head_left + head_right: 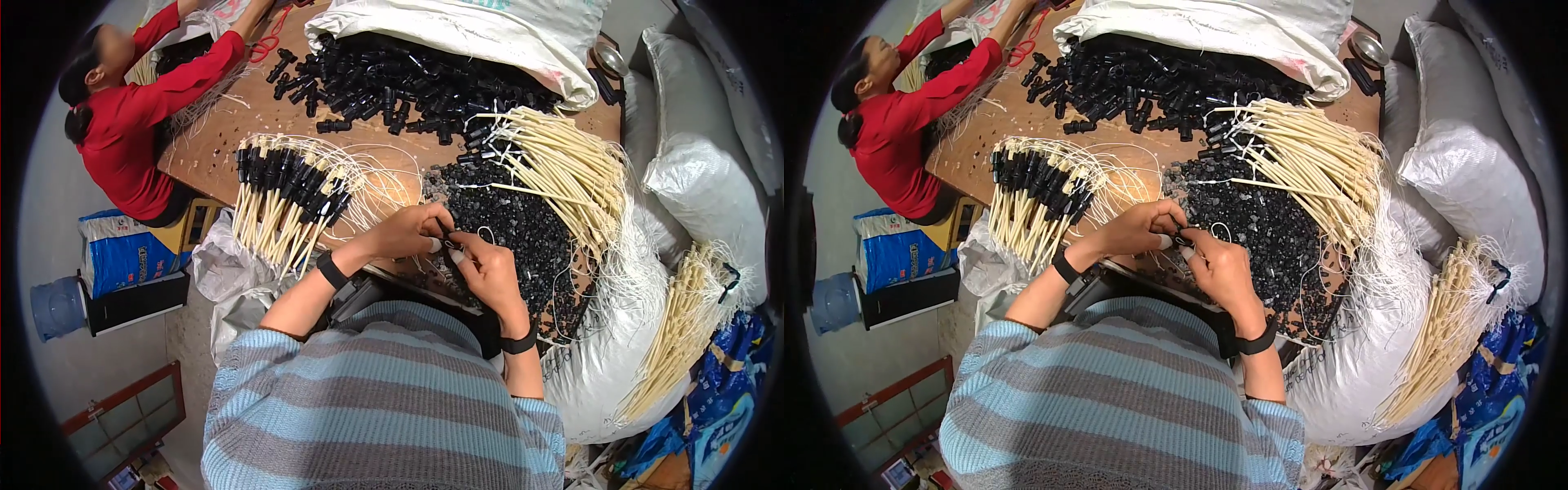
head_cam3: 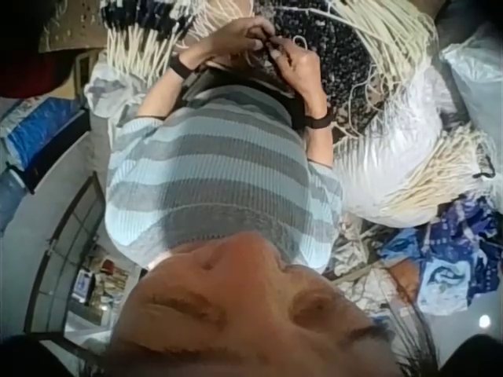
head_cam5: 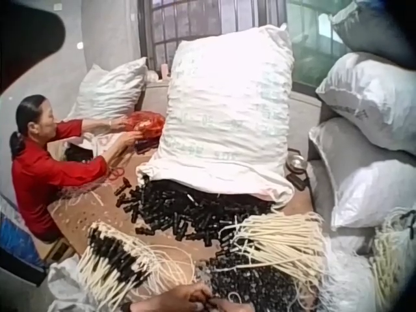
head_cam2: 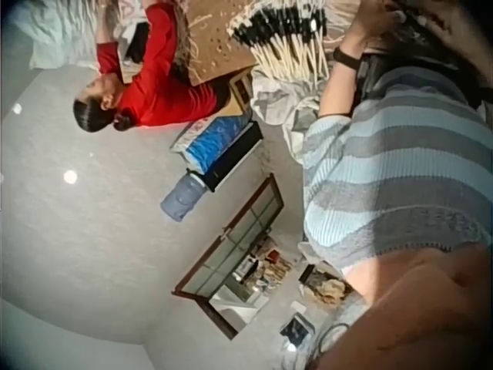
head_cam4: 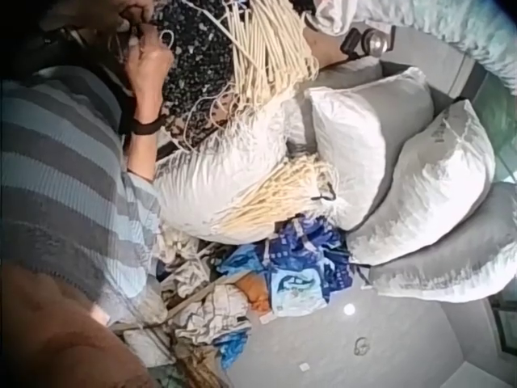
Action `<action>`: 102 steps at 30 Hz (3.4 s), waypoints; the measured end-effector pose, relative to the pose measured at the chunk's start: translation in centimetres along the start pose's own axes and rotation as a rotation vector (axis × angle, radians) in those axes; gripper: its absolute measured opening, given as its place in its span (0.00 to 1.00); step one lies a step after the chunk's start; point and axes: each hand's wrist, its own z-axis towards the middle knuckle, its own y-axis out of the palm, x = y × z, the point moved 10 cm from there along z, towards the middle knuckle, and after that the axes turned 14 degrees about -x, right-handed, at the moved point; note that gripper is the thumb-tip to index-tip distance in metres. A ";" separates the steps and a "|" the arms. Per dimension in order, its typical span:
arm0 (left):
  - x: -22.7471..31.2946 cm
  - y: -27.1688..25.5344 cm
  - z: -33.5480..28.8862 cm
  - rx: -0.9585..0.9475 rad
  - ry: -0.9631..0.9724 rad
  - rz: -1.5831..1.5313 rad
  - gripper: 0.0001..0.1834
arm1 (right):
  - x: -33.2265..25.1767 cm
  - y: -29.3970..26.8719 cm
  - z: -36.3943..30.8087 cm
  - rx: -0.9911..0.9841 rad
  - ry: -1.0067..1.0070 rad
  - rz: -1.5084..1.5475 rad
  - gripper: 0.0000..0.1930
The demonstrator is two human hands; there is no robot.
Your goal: The person assembles components by hand, threading white cords through black plastic parts and sliding them down to secure them. They repeat this process for several cords before gathering the finished assemblies and placing them into a large white bag.
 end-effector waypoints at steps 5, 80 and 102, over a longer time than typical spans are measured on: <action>3.1 0.2 -0.4 0.125 0.103 0.190 0.18 | -0.7 -0.5 -0.4 0.137 -0.076 -0.187 0.11; 2.7 -9.0 2.7 0.446 0.002 0.828 0.15 | 8.2 -0.6 0.4 0.268 0.384 0.465 0.02; 4.6 -1.4 1.0 0.433 0.283 0.094 0.20 | 3.3 -2.3 0.0 0.476 0.136 -0.067 0.04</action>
